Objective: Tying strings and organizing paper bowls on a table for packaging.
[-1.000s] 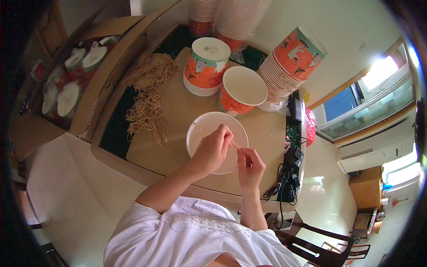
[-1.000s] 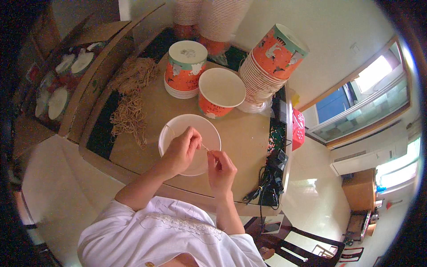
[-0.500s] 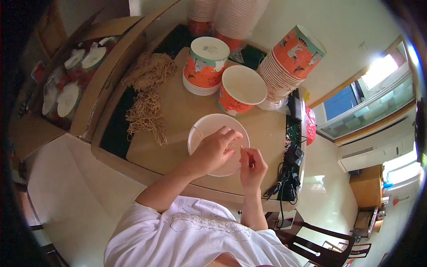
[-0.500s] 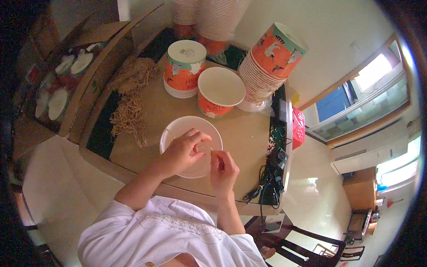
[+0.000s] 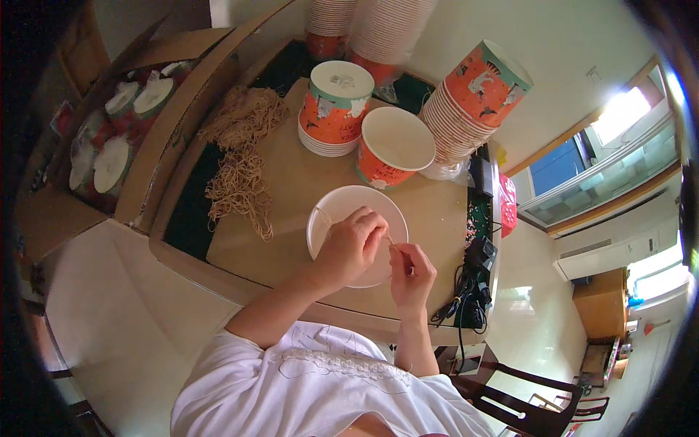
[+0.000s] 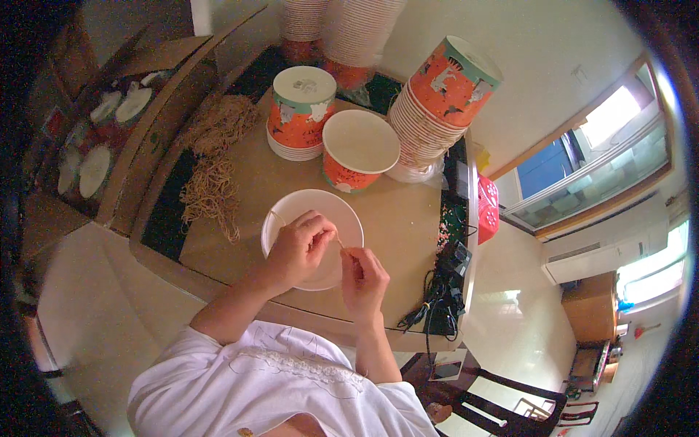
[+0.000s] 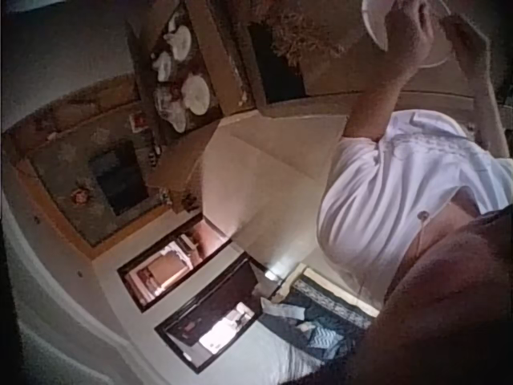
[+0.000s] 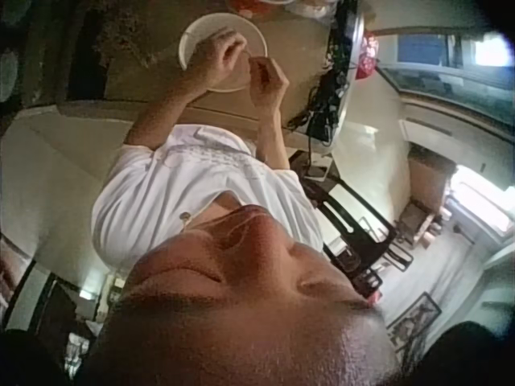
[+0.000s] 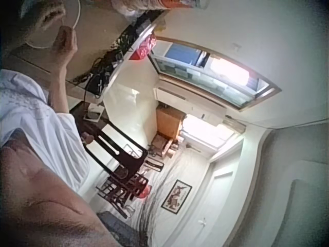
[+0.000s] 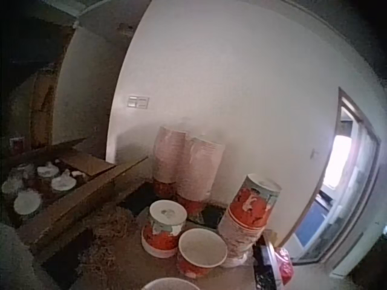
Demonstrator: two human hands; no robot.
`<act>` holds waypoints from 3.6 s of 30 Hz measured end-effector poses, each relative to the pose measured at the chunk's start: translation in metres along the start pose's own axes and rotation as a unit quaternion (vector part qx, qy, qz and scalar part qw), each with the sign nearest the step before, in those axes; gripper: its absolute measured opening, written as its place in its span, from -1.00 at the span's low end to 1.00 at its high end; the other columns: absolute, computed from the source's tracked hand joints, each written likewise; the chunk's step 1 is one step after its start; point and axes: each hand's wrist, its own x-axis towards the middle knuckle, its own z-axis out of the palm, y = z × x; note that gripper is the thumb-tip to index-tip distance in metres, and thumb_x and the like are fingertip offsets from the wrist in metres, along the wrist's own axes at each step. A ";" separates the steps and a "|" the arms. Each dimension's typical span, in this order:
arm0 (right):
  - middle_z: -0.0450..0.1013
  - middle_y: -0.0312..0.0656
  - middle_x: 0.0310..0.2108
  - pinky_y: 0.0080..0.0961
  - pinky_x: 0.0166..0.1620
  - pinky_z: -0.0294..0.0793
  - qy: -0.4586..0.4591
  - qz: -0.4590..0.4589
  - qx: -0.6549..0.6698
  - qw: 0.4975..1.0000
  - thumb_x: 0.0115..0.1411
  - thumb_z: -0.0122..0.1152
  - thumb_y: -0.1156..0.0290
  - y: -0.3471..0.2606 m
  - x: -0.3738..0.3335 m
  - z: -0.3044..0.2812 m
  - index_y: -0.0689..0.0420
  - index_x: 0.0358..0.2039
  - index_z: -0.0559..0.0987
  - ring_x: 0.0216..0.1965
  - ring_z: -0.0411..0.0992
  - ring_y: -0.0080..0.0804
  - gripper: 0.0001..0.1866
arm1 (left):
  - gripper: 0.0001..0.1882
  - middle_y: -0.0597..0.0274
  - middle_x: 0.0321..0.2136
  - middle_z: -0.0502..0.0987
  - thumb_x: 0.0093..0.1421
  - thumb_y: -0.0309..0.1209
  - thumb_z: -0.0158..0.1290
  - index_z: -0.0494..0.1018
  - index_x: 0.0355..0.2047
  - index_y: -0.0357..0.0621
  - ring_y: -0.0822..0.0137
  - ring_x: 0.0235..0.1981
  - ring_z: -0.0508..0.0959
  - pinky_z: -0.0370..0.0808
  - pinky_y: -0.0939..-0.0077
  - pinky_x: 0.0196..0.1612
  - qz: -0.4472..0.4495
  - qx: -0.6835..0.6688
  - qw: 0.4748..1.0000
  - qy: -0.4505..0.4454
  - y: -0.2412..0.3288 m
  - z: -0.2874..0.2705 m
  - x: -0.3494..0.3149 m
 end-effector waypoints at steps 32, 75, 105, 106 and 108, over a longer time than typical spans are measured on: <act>0.34 -0.45 -0.62 -0.76 -0.56 0.14 0.042 0.057 0.071 0.995 0.11 0.22 0.54 0.002 0.000 0.003 0.19 -0.40 0.54 -0.61 0.14 -0.78 -0.96 | -0.93 0.17 -0.47 0.53 0.07 -0.47 0.11 0.53 -0.43 -0.20 0.18 -0.48 0.55 0.48 0.38 -0.40 -0.074 -0.051 0.994 -0.065 0.005 0.000 -0.002; 0.41 -0.33 -0.56 -0.70 -0.58 0.18 0.065 -0.019 0.028 0.997 0.05 0.27 0.55 -0.002 -0.006 0.002 0.16 -0.41 0.55 -0.64 0.21 -0.67 -0.92 | -0.85 0.24 -0.40 0.43 -0.06 -0.58 0.18 0.52 -0.43 -0.13 0.21 -0.33 0.47 0.45 0.35 -0.28 0.060 0.069 0.996 0.019 0.012 0.002 -0.014; 0.45 -0.25 -0.48 -0.68 -0.60 0.24 0.053 -0.054 0.031 0.997 0.02 0.27 0.63 -0.006 -0.011 -0.003 0.18 -0.43 0.57 -0.63 0.29 -0.63 -0.90 | -0.85 0.25 -0.45 0.46 -0.03 -0.57 0.18 0.54 -0.40 -0.14 0.24 -0.36 0.49 0.46 0.38 -0.30 0.057 0.085 0.995 0.013 0.020 0.002 -0.019; 0.45 -0.24 -0.47 -0.67 -0.61 0.25 0.049 -0.054 0.027 0.997 0.02 0.27 0.63 -0.006 -0.012 -0.004 0.18 -0.42 0.57 -0.63 0.29 -0.62 -0.90 | -0.85 0.25 -0.45 0.46 -0.03 -0.57 0.18 0.54 -0.40 -0.14 0.24 -0.36 0.49 0.46 0.38 -0.30 0.059 0.086 0.995 0.012 0.020 0.003 -0.019; 0.45 -0.24 -0.47 -0.66 -0.61 0.25 0.048 -0.053 0.030 0.997 0.01 0.27 0.63 -0.005 -0.012 -0.004 0.18 -0.42 0.57 -0.63 0.30 -0.61 -0.89 | -0.86 0.24 -0.45 0.46 -0.03 -0.57 0.17 0.54 -0.41 -0.14 0.23 -0.37 0.49 0.46 0.38 -0.33 0.047 0.060 0.997 0.013 0.019 0.004 -0.019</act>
